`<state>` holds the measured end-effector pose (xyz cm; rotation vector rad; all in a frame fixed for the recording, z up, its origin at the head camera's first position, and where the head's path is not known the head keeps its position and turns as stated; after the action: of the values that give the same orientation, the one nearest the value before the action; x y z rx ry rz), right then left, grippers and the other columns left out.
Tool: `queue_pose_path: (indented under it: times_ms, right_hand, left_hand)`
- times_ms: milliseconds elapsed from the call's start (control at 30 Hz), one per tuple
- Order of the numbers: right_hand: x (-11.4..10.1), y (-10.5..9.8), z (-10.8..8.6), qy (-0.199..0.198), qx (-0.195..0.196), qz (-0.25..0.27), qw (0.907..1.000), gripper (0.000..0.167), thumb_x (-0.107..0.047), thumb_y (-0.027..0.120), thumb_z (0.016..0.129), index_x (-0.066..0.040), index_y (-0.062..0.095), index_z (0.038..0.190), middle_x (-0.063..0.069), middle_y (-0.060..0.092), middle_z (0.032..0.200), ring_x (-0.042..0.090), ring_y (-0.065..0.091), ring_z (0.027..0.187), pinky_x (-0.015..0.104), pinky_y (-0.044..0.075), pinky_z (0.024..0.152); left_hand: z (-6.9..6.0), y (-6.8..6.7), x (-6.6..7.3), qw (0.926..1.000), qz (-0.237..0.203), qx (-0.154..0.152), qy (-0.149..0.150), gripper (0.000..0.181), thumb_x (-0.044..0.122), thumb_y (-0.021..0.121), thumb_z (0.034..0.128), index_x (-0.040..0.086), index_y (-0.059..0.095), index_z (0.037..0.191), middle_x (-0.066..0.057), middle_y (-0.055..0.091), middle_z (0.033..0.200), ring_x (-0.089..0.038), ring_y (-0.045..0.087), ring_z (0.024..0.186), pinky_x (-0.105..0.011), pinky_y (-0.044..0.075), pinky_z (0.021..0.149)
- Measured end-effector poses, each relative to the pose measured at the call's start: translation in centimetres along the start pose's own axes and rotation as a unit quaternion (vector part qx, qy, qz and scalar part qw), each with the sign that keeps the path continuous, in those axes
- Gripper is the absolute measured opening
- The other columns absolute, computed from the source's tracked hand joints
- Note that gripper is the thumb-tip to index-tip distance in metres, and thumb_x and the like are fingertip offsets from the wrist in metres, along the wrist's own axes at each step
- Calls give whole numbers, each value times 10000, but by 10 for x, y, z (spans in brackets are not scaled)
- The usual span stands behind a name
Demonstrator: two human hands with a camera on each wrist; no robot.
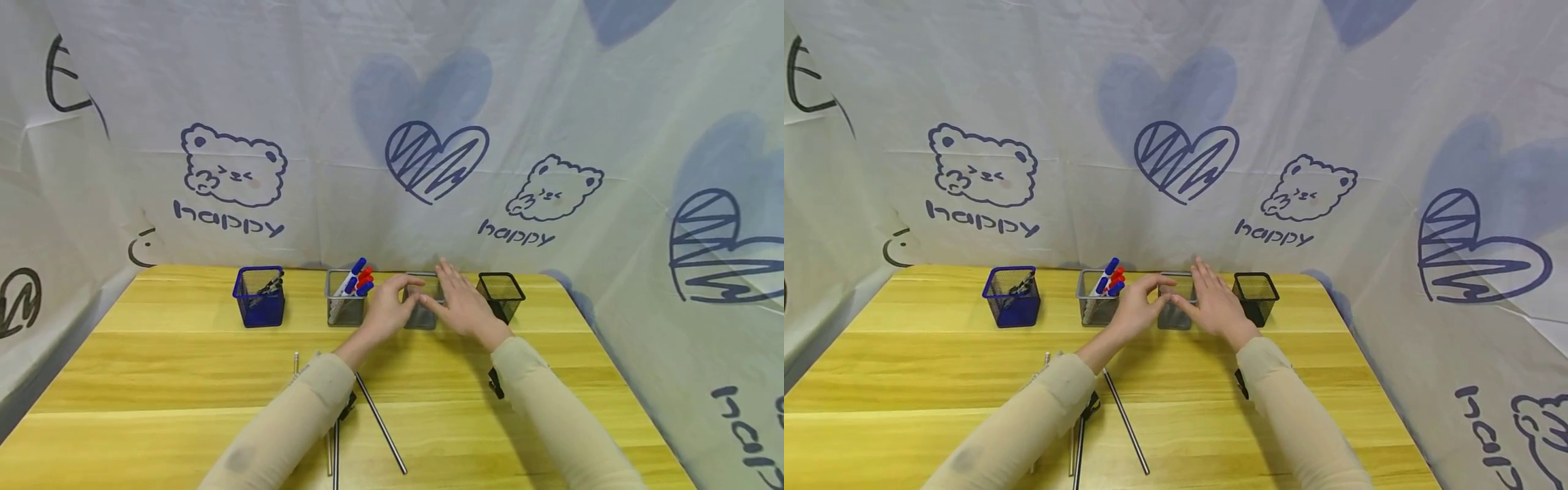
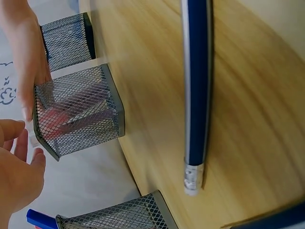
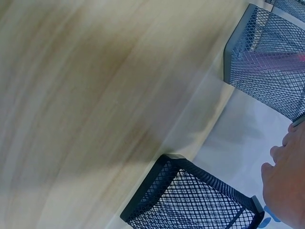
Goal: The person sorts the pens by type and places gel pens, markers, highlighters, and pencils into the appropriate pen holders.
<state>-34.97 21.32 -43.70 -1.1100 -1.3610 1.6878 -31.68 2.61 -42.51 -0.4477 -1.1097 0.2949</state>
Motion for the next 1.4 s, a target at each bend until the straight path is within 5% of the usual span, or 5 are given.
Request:
queue_pose_path:
  times_ms: [200, 333, 500, 1100, 1400]
  right_hand:
    - [-1, -1, 2, -118, -4, -198, 9997, 973, -744, 257, 1030, -6, 157, 1657, 129, 26, 1752, 312, 93, 1606, 475, 114, 1304]
    - [0, -3, 3, -113, -34, -353, 9993, 988, -758, 246, 1022, -7, 154, 1658, 134, 28, 1752, 323, 98, 1605, 483, 107, 1304]
    - [0, -4, 2, -79, 20, -381, 9992, 995, -763, 277, 1016, -8, 175, 1655, 136, 48, 1751, 329, 115, 1602, 491, 109, 1304]
    - [2, -23, -16, -312, 507, -405, 9974, 897, -658, 389, 1054, -56, 139, 1671, 117, 63, 1749, 324, 145, 1596, 498, 67, 1302]
    - [29, -44, -34, -284, 773, -322, 9961, 866, -554, 492, 1066, -65, 121, 1676, 116, 96, 1748, 354, 178, 1584, 558, 131, 1288]
  left_hand:
    - [-2, -3, 1, 9997, -243, -49, 71, 263, 92, 700, 1004, 82, 732, 1265, -78, 680, 1329, -267, 651, 1095, -445, 558, 938]
    - [-6, -8, 4, 9990, -407, -48, 172, 263, 81, 707, 997, 73, 728, 1259, -83, 668, 1351, -297, 590, 1310, -524, 496, 1093]
    - [-15, -19, 9, 9984, -416, -60, 378, 274, 98, 708, 1000, 116, 722, 1272, -64, 669, 1351, -267, 572, 1339, -495, 474, 1129]
    - [-64, -91, 14, 9937, -289, 83, 1079, 309, 59, 731, 974, 100, 716, 1280, -47, 670, 1340, -249, 584, 1314, -478, 486, 1117]
    - [-94, -129, 4, 9944, -151, 248, 1017, 256, 35, 722, 972, 100, 734, 1220, -42, 687, 1271, -259, 662, 1084, -450, 598, 862]
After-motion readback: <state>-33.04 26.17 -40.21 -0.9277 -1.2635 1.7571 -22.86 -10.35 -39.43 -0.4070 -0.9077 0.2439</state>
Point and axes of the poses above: each hand's wrist, its own z-axis towards the middle knuckle, its own y-axis out of the palm, x = y × z, the point moved 2 cm from there along z, towards the middle knuckle
